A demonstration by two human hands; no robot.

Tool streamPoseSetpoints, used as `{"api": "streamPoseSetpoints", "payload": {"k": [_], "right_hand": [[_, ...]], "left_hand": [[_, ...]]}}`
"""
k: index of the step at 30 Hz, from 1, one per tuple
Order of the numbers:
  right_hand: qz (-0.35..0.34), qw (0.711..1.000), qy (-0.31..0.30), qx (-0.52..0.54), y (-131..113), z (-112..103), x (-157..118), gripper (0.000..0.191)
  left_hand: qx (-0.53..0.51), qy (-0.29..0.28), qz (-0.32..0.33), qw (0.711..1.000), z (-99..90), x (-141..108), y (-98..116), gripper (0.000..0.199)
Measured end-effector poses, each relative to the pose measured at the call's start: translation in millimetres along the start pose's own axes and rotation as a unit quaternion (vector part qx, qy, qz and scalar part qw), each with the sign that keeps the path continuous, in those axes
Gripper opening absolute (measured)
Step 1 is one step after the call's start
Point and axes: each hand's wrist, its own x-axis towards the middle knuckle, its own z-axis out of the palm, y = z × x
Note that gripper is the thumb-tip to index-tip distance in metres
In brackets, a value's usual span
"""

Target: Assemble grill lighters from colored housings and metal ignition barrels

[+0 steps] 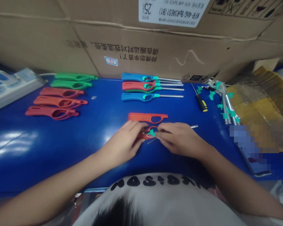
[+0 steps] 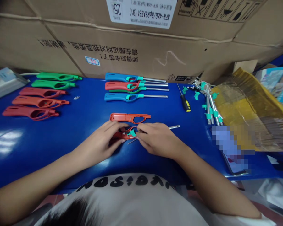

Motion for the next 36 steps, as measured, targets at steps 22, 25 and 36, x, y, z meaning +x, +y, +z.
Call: {"api": "streamPoseSetpoints", "payload": {"k": [22,25,36], "right_hand": [[0.064,0.995,0.027,0.077,-2.3,12.3,3.5,0.026],[0.064,0.994,0.028,0.085,-2.8,12.8,3.8,0.024],[0.068,0.995,0.019,0.077,-1.9,12.7,4.5,0.024]], "left_hand": [[-0.2,0.047,-0.131,0.97,10.3,6.8,3.2,0.006],[-0.219,0.05,-0.143,0.964,10.2,6.9,4.0,0.007],[-0.161,-0.006,-0.06,0.985,2.9,7.1,1.2,0.016]]}}
